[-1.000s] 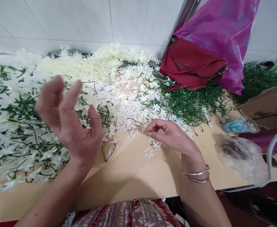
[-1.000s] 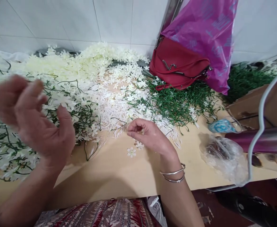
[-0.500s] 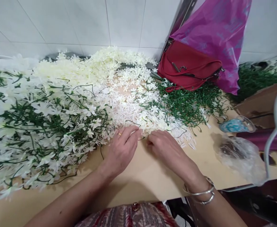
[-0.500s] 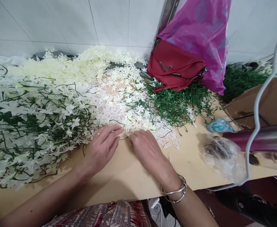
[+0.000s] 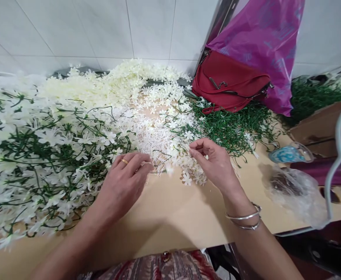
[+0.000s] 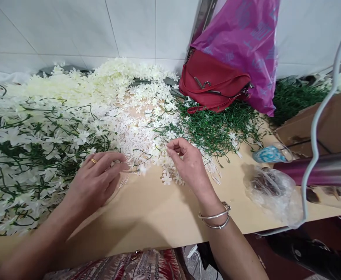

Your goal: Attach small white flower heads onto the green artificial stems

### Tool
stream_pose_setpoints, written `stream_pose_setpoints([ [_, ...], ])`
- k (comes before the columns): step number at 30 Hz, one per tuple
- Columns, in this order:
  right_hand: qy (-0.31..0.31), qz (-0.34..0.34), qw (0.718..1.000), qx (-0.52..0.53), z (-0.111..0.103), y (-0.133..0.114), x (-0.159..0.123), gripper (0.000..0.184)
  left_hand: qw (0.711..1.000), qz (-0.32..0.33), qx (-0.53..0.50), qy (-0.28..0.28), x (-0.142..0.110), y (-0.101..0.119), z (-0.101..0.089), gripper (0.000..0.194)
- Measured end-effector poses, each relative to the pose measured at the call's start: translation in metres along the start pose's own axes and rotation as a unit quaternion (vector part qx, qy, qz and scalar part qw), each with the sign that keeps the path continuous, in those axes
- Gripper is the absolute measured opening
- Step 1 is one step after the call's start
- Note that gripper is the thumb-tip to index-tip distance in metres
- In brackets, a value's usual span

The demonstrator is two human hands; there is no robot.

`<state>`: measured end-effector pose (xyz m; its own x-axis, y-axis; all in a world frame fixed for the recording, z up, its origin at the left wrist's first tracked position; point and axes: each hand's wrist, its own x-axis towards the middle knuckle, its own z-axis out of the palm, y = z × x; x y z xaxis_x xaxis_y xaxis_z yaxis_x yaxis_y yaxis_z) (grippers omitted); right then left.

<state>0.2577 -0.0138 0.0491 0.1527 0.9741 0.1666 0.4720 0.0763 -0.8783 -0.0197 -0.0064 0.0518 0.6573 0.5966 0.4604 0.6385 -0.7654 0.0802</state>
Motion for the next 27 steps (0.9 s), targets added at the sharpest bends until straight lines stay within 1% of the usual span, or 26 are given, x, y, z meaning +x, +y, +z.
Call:
stream_pose_setpoints([
  [2,0.0,0.015,0.998,0.059,0.005,0.005,0.0,0.009,0.995,0.015,-0.006,-0.1,-0.015,-0.005,-0.015,0.033],
  [3,-0.001,0.025,0.996,0.081,0.006,0.008,0.0,0.01,0.99,0.016,-0.015,-0.139,-0.024,-0.006,-0.022,0.037],
  [4,-0.001,0.034,0.995,0.097,0.007,0.009,0.0,0.012,0.986,0.017,-0.024,-0.163,-0.033,-0.007,-0.028,0.044],
  [6,-0.002,0.044,0.993,0.112,0.008,0.011,0.0,0.015,0.983,0.035,-0.036,-0.179,-0.047,-0.007,-0.039,0.053],
  [7,-0.005,0.044,0.992,0.117,0.008,0.01,0.0,0.016,0.982,0.037,-0.041,-0.181,-0.051,-0.006,-0.043,0.052],
  [9,-0.016,0.038,0.991,0.13,0.009,0.007,-0.001,0.016,0.984,0.034,-0.059,-0.165,-0.051,-0.005,-0.047,0.042],
  [11,-0.038,0.035,0.988,0.147,0.011,0.001,-0.003,0.016,0.986,0.019,-0.075,-0.148,-0.041,-0.001,-0.046,0.029],
  [13,-0.071,0.035,0.985,0.155,0.014,-0.005,-0.006,0.015,0.985,0.016,-0.092,-0.148,-0.028,0.005,-0.043,0.019],
  [15,-0.098,0.031,0.984,0.146,0.015,-0.01,-0.009,0.011,0.978,0.032,-0.124,-0.165,-0.018,0.016,-0.037,0.016],
  [16,-0.105,0.027,0.985,0.138,0.014,-0.012,-0.011,0.009,0.97,0.035,-0.148,-0.187,-0.016,0.022,-0.034,0.01],
  [17,-0.108,0.022,0.986,0.129,0.013,-0.013,-0.012,0.008,0.96,0.04,-0.172,-0.218,-0.016,0.029,-0.029,0.004],
  [18,-0.109,0.018,0.987,0.121,0.011,-0.014,-0.013,0.007,0.95,0.049,-0.194,-0.24,-0.018,0.036,-0.024,0.003],
  [19,-0.112,0.018,0.987,0.114,0.009,-0.014,-0.014,0.006,0.94,0.063,-0.211,-0.26,-0.021,0.041,-0.018,0.008],
  [20,-0.121,0.022,0.987,0.108,0.008,-0.014,-0.015,0.006,0.937,0.069,-0.217,-0.266,-0.026,0.044,-0.011,0.011],
  [21,-0.135,0.028,0.985,0.103,0.007,-0.014,-0.016,0.006,0.939,0.075,-0.214,-0.26,-0.031,0.046,-0.003,0.011],
  [22,-0.152,0.034,0.983,0.1,0.007,-0.013,-0.017,0.007,0.948,0.08,-0.197,-0.236,-0.037,0.044,0.005,0.01],
  [24,-0.188,0.039,0.977,0.098,0.01,-0.014,-0.019,0.009,0.959,0.115,-0.169,-0.194,-0.047,0.034,0.021,0.01],
  [25,-0.202,0.036,0.974,0.097,0.013,-0.014,-0.019,0.009,0.962,0.13,-0.151,-0.188,-0.052,0.026,0.027,0.008],
  [26,-0.21,0.031,0.972,0.097,0.016,-0.016,-0.02,0.008,0.963,0.141,-0.137,-0.182,-0.055,0.017,0.031,0.002],
  [27,-0.216,0.025,0.971,0.094,0.019,-0.017,-0.02,0.007,0.965,0.146,-0.114,-0.184,-0.058,0.007,0.033,0.011],
])
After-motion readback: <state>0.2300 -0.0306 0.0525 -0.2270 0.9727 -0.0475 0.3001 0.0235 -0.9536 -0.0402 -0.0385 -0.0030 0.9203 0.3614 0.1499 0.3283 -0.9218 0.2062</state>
